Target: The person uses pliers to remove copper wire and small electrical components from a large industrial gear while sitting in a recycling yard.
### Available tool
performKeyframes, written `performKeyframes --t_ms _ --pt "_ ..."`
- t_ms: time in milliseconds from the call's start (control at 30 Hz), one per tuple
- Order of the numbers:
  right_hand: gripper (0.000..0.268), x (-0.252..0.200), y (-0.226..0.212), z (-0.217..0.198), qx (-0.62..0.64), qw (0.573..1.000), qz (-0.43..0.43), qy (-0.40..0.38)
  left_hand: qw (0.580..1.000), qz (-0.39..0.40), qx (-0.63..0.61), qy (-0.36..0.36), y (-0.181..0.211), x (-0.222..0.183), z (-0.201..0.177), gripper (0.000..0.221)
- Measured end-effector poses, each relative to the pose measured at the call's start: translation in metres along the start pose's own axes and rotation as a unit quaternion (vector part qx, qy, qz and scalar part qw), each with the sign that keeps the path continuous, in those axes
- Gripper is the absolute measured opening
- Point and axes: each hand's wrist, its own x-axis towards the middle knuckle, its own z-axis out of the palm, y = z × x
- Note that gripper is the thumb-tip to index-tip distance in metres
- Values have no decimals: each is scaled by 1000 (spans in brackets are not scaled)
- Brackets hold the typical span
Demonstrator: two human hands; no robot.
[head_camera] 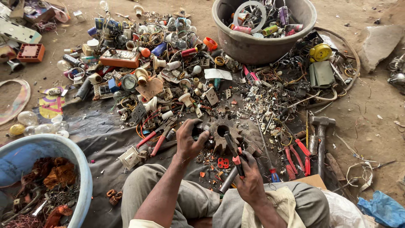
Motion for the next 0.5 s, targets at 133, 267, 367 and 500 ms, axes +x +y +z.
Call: performKeyframes --t_ms 133,267,367,500 --pt "74 -1 -4 -2 21 997 67 -38 1000 -26 10 1 -3 -6 3 40" --pt "67 -4 0 3 67 988 107 -89 982 -165 -71 60 3 -16 13 36" --pt "65 -12 4 9 60 985 110 -123 887 -400 -207 104 2 -19 16 33" --pt "72 -14 17 17 -34 992 55 -107 806 -532 -249 78 -3 -20 16 29"
